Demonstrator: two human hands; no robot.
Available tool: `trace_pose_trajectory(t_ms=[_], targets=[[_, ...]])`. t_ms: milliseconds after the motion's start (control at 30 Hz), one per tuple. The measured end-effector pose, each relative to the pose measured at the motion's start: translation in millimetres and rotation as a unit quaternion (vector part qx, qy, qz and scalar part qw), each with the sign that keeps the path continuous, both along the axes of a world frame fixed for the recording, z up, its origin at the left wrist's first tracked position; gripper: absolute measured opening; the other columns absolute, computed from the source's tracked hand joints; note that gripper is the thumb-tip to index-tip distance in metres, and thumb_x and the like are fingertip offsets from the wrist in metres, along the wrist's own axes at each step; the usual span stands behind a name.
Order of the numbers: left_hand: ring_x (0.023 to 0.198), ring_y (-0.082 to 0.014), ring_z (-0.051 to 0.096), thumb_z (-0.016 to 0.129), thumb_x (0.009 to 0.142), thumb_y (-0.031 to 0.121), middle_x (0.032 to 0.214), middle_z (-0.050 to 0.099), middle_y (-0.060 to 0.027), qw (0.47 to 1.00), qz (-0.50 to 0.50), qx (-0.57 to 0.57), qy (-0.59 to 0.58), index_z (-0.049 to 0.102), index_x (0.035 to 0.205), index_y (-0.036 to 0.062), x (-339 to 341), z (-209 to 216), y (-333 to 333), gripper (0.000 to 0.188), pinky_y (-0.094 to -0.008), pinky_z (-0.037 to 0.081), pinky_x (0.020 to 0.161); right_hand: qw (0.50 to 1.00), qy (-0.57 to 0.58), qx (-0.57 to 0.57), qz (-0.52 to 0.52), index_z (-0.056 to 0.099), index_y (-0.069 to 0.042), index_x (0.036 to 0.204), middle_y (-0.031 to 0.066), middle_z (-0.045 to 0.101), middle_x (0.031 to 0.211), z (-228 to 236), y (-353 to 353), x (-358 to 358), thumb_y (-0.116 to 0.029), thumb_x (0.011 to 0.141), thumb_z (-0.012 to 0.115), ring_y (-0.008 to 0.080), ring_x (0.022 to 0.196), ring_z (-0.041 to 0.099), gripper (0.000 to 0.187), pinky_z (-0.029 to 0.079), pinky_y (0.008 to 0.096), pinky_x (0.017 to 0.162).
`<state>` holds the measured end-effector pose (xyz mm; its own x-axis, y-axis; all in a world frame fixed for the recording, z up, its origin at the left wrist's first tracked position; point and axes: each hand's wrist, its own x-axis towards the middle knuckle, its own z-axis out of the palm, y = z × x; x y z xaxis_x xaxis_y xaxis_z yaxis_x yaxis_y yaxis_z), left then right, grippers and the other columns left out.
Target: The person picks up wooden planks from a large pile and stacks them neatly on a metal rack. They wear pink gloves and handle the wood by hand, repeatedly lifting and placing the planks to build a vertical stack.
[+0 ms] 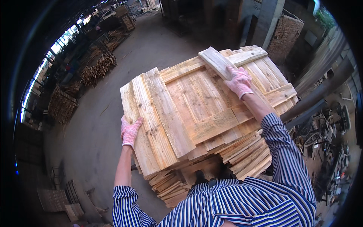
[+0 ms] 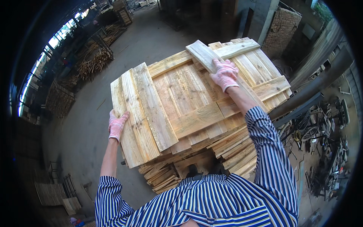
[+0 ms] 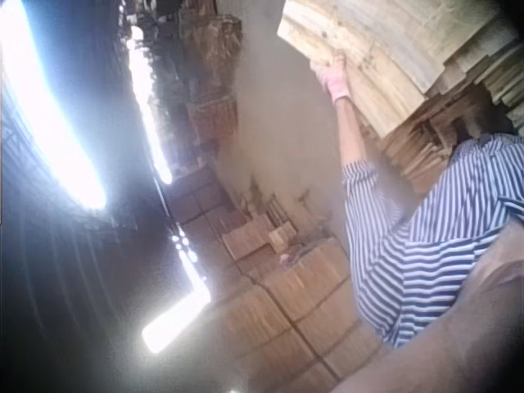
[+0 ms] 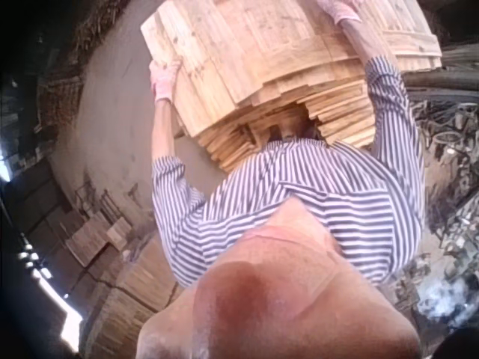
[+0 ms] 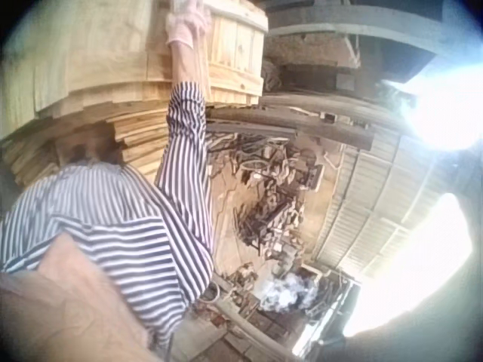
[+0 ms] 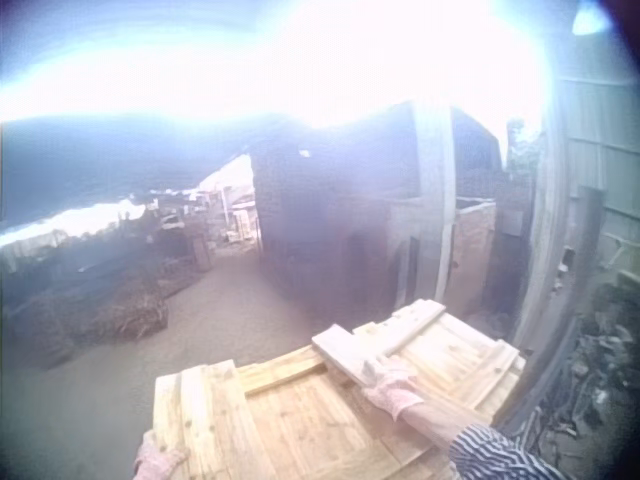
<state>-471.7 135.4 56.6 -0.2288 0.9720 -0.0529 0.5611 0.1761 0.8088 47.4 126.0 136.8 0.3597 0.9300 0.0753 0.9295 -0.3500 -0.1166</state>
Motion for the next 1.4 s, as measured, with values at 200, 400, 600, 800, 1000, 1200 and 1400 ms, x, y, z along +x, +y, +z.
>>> trace_pose_trajectory(t_ms=[200, 400, 600, 800, 1000, 1200, 1400], targets=[[0.11, -0.0259, 0.068, 0.093, 0.077, 0.033, 0.125, 0.07, -0.0185, 0.997, 0.011, -0.051, 0.057, 0.043, 0.144, -0.0007, 12.1, 28.6, -8.8, 0.09, -0.0369, 0.055, 0.096, 0.995, 0.052, -0.01, 0.082, 0.053, -0.019, 0.139, 0.0207, 0.059, 0.116, 4.4, 19.9, -137.7, -0.056, 0.086, 0.07, 0.0334, 0.107, 0.059, 0.067, 0.05, 0.0517, 0.088], [0.12, -0.0282, 0.064, 0.091, 0.076, 0.045, 0.135, 0.064, -0.022, 0.989, -0.045, -0.08, 0.116, 0.044, 0.146, -0.0007, -15.8, 30.2, 9.3, 0.096, -0.0361, 0.049, 0.106, 0.954, 0.244, -0.037, 0.169, 0.047, -0.014, 0.147, 0.0268, 0.054, 0.135, -37.7, 15.9, -187.8, -0.05, 0.099, 0.059, 0.042, 0.127, 0.054, 0.061, 0.047, 0.0526, 0.105], [0.117, -0.0301, 0.065, 0.076, 0.085, 0.063, 0.129, 0.067, -0.0207, 0.995, 0.016, -0.091, 0.049, 0.058, 0.136, -0.006, -46.0, 3.7, 54.6, 0.087, -0.0396, 0.05, 0.102, 0.99, -0.106, 0.09, 0.032, 0.043, -0.026, 0.157, 0.0236, 0.051, 0.141, -32.2, 0.8, -29.5, -0.061, 0.087, 0.069, 0.0423, 0.136, 0.047, 0.083, 0.034, 0.0602, 0.108], [0.103, -0.0263, 0.07, 0.077, 0.089, 0.053, 0.117, 0.072, -0.0159, 0.951, -0.011, -0.176, -0.252, 0.065, 0.127, -0.0054, -48.5, -23.1, 63.3, 0.071, -0.0397, 0.056, 0.091, 0.994, 0.11, 0.019, 0.016, 0.054, -0.025, 0.148, 0.0218, 0.064, 0.127, -30.8, -16.5, -7.2, -0.057, 0.076, 0.072, 0.0377, 0.123, 0.06, 0.081, 0.049, 0.0509, 0.1], [0.11, -0.0273, 0.068, 0.076, 0.089, 0.056, 0.126, 0.068, -0.016, 0.93, -0.036, -0.245, -0.27, 0.059, 0.136, -0.0026, -54.6, -17.8, 66.8, 0.077, -0.0415, 0.056, 0.097, 0.964, 0.234, 0.019, 0.124, 0.056, -0.017, 0.14, 0.0275, 0.057, 0.132, -51.0, -26.4, -114.7, -0.056, 0.095, 0.059, 0.0452, 0.123, 0.058, 0.06, 0.05, 0.0559, 0.099], [0.128, -0.0278, 0.058, 0.074, 0.09, 0.058, 0.143, 0.059, -0.0151, 0.95, -0.044, -0.219, -0.22, 0.05, 0.148, -0.0006, -46.6, -10.1, 62.6, 0.086, -0.0423, 0.047, 0.109, 0.952, 0.276, -0.019, 0.133, 0.048, -0.018, 0.149, 0.0305, 0.042, 0.147, -48.7, -15.5, -121.8, -0.048, 0.096, 0.061, 0.0482, 0.127, 0.055, 0.062, 0.048, 0.0571, 0.105], [0.138, -0.0244, 0.049, 0.064, 0.1, 0.05, 0.156, 0.048, -0.0112, 0.959, -0.102, -0.19, -0.184, 0.043, 0.154, 0.0004, -51.0, -4.8, 56.0, 0.076, -0.0383, 0.038, 0.117, 0.946, 0.299, 0.03, 0.12, 0.056, -0.014, 0.138, 0.031, 0.054, 0.134, -75.3, 14.4, -119.4, -0.041, 0.091, 0.063, 0.0467, 0.119, 0.061, 0.055, 0.052, 0.0565, 0.097]])
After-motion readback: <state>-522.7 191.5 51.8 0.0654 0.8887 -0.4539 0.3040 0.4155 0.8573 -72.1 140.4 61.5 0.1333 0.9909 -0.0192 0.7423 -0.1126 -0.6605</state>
